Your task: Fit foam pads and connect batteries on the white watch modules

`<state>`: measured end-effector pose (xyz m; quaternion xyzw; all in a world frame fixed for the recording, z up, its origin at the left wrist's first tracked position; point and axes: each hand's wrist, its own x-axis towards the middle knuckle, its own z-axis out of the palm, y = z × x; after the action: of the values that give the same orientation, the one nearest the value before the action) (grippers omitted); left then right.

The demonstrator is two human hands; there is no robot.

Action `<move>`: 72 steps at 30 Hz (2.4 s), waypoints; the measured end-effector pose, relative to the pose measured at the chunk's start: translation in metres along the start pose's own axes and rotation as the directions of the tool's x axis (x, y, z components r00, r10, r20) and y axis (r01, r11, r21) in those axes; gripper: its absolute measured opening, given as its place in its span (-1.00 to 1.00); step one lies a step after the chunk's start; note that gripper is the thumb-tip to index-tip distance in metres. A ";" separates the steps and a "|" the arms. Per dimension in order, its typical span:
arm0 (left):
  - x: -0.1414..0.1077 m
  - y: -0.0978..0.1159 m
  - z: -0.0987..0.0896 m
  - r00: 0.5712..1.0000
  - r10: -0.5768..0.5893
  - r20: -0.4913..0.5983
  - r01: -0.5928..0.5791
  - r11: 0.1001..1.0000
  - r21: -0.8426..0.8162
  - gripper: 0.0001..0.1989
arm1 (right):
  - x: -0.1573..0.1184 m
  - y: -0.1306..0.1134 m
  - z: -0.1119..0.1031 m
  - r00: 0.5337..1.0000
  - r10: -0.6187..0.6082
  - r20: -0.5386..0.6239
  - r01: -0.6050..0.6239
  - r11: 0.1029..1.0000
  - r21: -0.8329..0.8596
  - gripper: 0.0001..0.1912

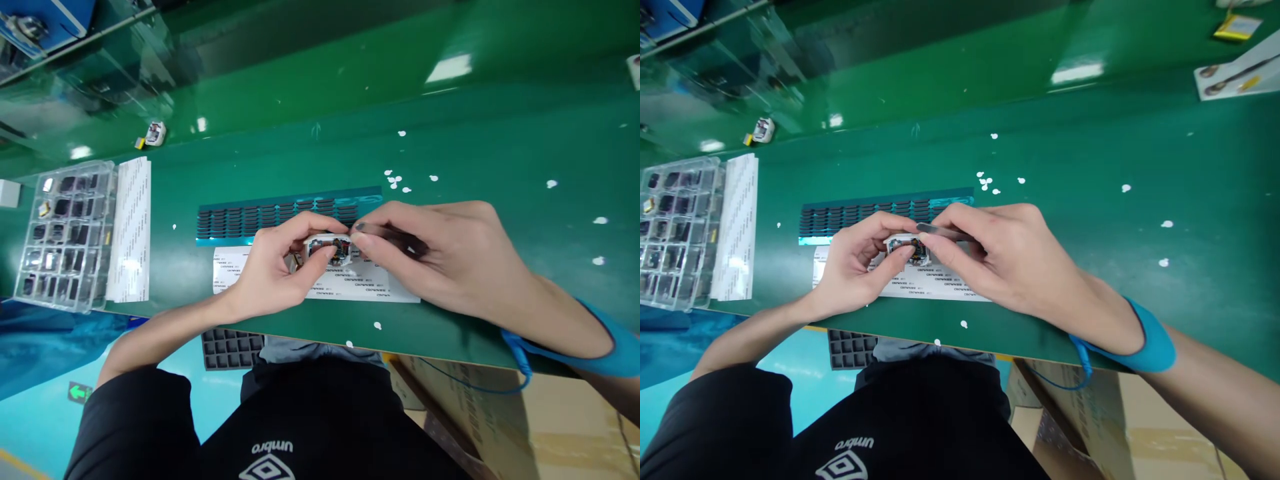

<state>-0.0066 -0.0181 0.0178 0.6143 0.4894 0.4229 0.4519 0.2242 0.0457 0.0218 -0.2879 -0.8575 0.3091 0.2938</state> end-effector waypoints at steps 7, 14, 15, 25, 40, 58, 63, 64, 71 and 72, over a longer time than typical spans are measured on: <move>-0.003 -0.003 0.001 0.998 -0.049 0.044 0.051 0.998 -0.040 -0.82 | -0.001 0.007 0.002 0.998 -0.054 -0.035 0.054 0.999 -0.002 -0.82; -0.002 -0.001 0.002 0.999 0.026 -0.020 -0.026 1.000 0.008 -0.85 | 0.004 0.008 -0.005 0.995 0.008 0.104 -0.021 0.992 0.121 -0.66; -0.002 -0.001 0.002 0.999 0.040 -0.022 -0.040 0.999 0.015 -0.86 | 0.004 0.008 -0.005 0.988 0.034 0.147 -0.057 0.987 0.153 -0.61; -0.004 -0.009 0.002 0.988 0.154 -0.025 -0.151 0.985 0.082 -0.84 | 0.011 0.002 -0.006 0.893 0.267 0.361 -0.406 0.824 0.395 -0.37; -0.003 -0.007 0.001 0.988 0.144 -0.048 -0.141 0.989 0.054 -0.86 | 0.000 0.000 0.001 0.995 0.094 -0.045 -0.088 0.987 0.136 -0.76; -0.003 0.002 0.006 0.999 -0.032 0.019 0.034 0.990 -0.140 -0.89 | -0.013 0.006 0.000 0.856 -0.516 -0.024 0.415 0.716 -0.562 -0.75; -0.006 -0.001 0.010 0.996 -0.068 0.055 0.078 0.977 -0.199 -0.83 | -0.019 0.008 0.006 0.866 -0.500 -0.022 0.401 0.720 -0.566 -0.76; -0.006 -0.003 0.010 0.996 -0.076 0.045 0.084 0.973 -0.215 -0.80 | -0.019 0.007 0.004 0.885 -0.465 -0.009 0.379 0.732 -0.566 -0.74; -0.005 -0.007 0.011 0.998 -0.040 -0.051 0.028 0.974 -0.224 -0.62 | -0.011 -0.003 -0.009 0.977 -0.195 0.086 0.213 0.920 -0.330 -0.67; -0.004 -0.007 0.011 0.997 -0.040 -0.059 0.026 0.975 -0.221 -0.61 | -0.011 -0.004 -0.008 0.981 -0.172 0.084 0.190 0.933 -0.306 -0.67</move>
<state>0.0019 -0.0232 0.0082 0.5385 0.4637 0.4863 0.5085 0.2352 0.0385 0.0262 -0.2416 -0.9263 0.1491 0.2475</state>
